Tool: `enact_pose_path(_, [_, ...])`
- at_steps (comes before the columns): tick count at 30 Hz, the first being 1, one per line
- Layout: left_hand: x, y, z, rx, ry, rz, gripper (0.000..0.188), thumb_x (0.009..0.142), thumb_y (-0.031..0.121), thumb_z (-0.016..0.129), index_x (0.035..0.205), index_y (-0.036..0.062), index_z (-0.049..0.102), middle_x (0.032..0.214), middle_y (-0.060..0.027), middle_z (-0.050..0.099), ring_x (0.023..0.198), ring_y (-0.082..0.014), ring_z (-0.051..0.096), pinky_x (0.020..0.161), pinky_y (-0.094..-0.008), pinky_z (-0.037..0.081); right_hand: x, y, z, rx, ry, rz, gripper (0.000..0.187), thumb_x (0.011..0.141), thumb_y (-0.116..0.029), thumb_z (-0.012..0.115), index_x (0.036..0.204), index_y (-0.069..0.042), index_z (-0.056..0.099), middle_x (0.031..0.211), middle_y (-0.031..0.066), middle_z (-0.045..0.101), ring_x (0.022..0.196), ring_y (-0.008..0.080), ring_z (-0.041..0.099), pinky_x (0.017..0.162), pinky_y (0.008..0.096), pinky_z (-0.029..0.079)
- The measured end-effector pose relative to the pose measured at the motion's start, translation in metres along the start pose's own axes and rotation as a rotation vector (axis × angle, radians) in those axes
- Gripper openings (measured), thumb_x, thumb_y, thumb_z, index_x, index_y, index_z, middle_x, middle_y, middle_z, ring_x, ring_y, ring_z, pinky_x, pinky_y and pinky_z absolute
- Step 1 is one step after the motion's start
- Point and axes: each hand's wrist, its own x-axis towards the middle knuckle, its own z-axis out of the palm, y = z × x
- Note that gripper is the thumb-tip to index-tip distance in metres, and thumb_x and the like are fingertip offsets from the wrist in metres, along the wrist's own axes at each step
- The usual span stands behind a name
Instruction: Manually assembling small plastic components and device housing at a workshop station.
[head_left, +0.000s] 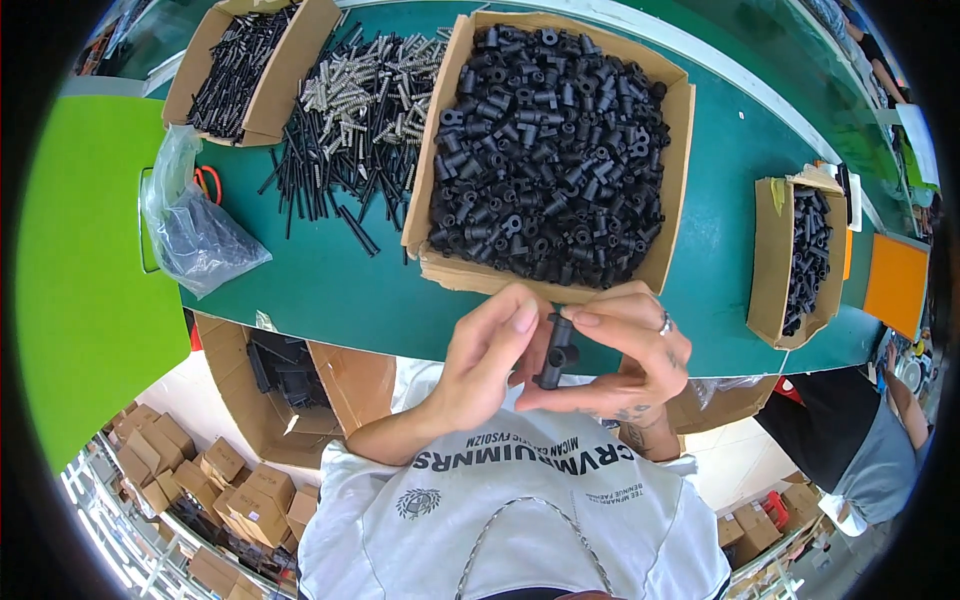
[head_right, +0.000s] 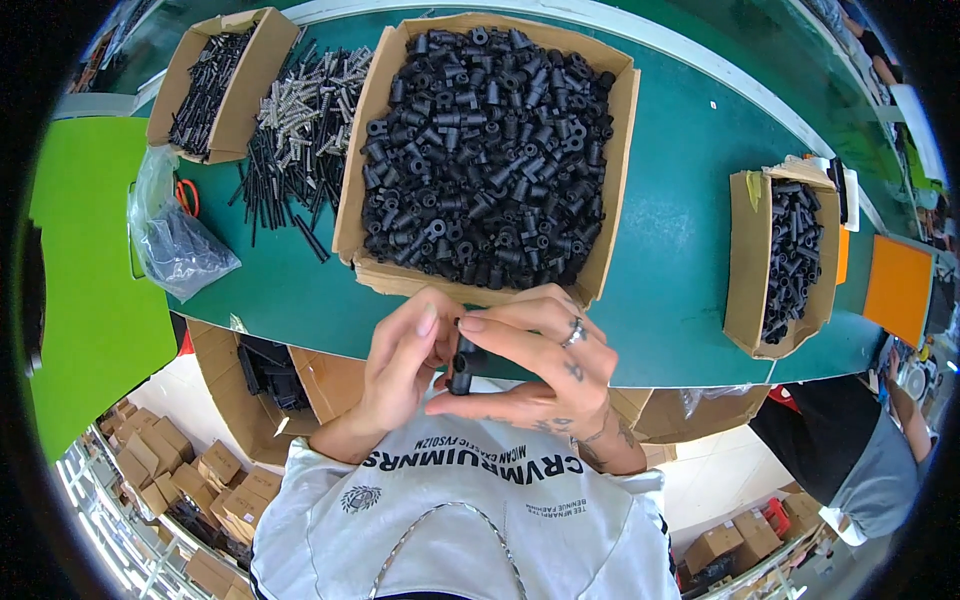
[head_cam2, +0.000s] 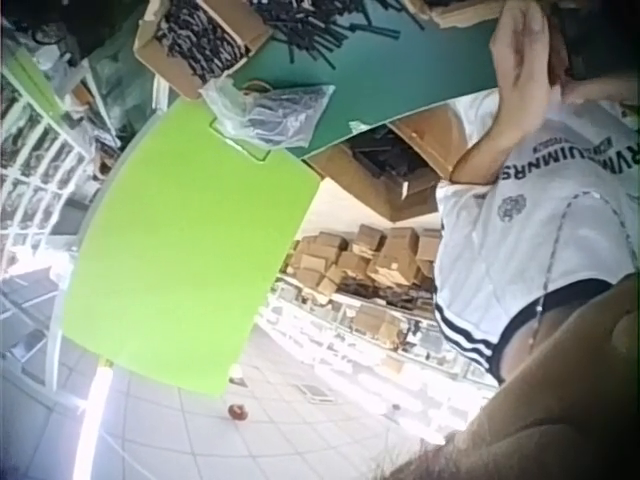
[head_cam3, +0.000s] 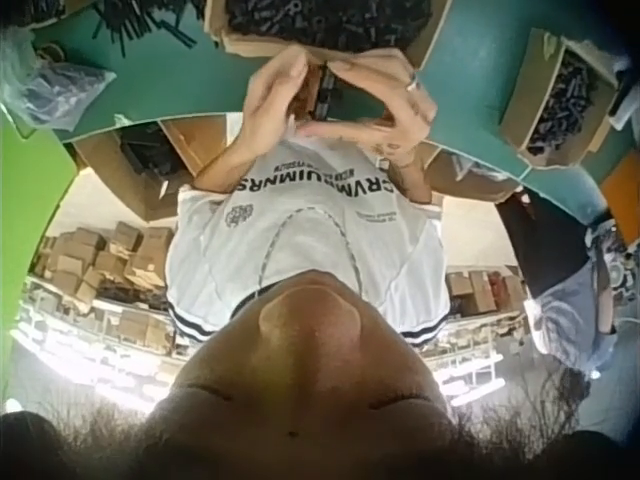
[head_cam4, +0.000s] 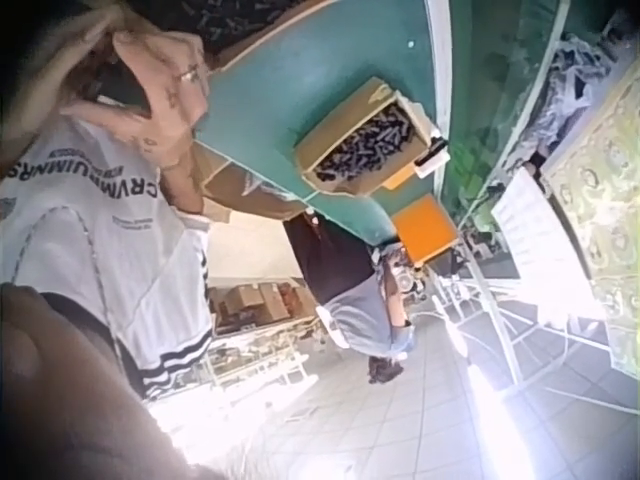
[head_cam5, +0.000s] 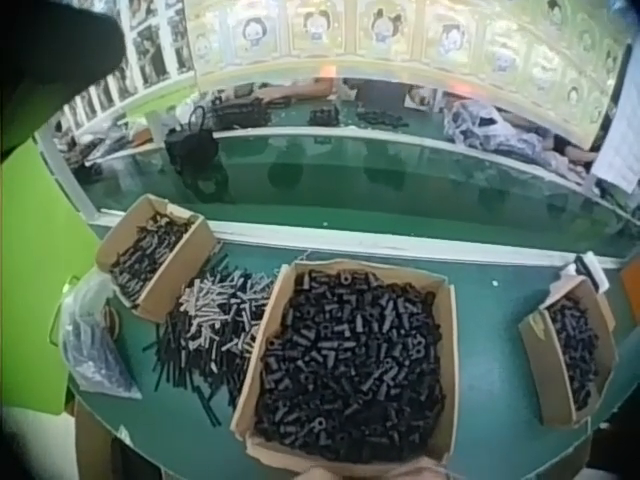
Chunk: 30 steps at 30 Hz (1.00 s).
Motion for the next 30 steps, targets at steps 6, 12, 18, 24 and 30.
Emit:
enact_pose_path(6, [0.014, -0.004, 0.019, 0.193, 0.095, 0.116, 0.034, 0.105, 0.034, 0.045, 0.090, 0.0054, 0.053, 0.069, 0.0045, 0.049, 0.057, -0.0007, 0.042, 0.048, -0.0183, 0.033, 0.000, 0.002, 0.001, -0.033, -0.042, 0.003, 0.075, 0.044, -0.034, 0.096, 0.107, -0.004, 0.070, 0.098, 0.0105, 0.071, 0.083, 0.0247, 0.069, 0.066, 0.0336, 0.054])
enact_pose_path(12, [0.013, -0.019, 0.019, 0.114, 0.069, 0.152, 0.031, 0.106, 0.032, 0.044, 0.091, 0.0055, 0.051, 0.068, 0.0011, 0.051, 0.054, -0.0030, 0.045, 0.046, -0.0188, 0.036, 0.007, -0.004, -0.016, 0.010, -0.174, 0.089, 0.066, 0.049, -0.018, 0.096, 0.108, -0.004, 0.070, 0.101, 0.0103, 0.070, 0.087, 0.0270, 0.069, 0.072, 0.0361, 0.055])
enact_pose_path(18, [0.008, -0.003, 0.028, -0.059, -0.029, 0.021, 0.034, 0.106, 0.033, 0.038, 0.103, 0.0015, 0.051, 0.068, -0.0052, 0.057, 0.053, -0.0074, 0.052, 0.048, -0.0216, 0.038, 0.042, -0.007, -0.068, -0.128, -0.246, -0.053, 0.048, 0.055, -0.013, 0.090, 0.098, -0.002, 0.071, 0.092, 0.0115, 0.071, 0.082, 0.0244, 0.070, 0.067, 0.0344, 0.055])
enact_pose_path(24, [0.004, -0.002, 0.011, 0.345, -0.045, 0.367, 0.023, 0.104, 0.017, 0.046, 0.095, -0.0026, 0.055, 0.067, -0.0078, 0.058, 0.050, -0.0102, 0.054, 0.047, -0.0226, 0.040, 0.113, 0.086, -0.138, -0.646, -0.287, 0.167, 0.062, 0.058, -0.012, 0.087, 0.113, -0.006, 0.062, 0.095, 0.0109, 0.069, 0.083, 0.0236, 0.062, 0.080, 0.0340, 0.053])
enact_pose_path(30, [0.002, -0.010, 0.002, 0.485, 0.099, 0.537, 0.012, 0.096, 0.003, 0.057, 0.085, -0.0019, 0.059, 0.068, -0.0069, 0.063, 0.050, -0.0095, 0.052, 0.049, -0.0228, 0.041, 0.132, 0.156, -0.143, -0.580, -0.506, 0.256, 0.061, 0.059, -0.014, 0.088, 0.113, -0.004, 0.062, 0.094, 0.0111, 0.068, 0.087, 0.0236, 0.063, 0.080, 0.0346, 0.053])
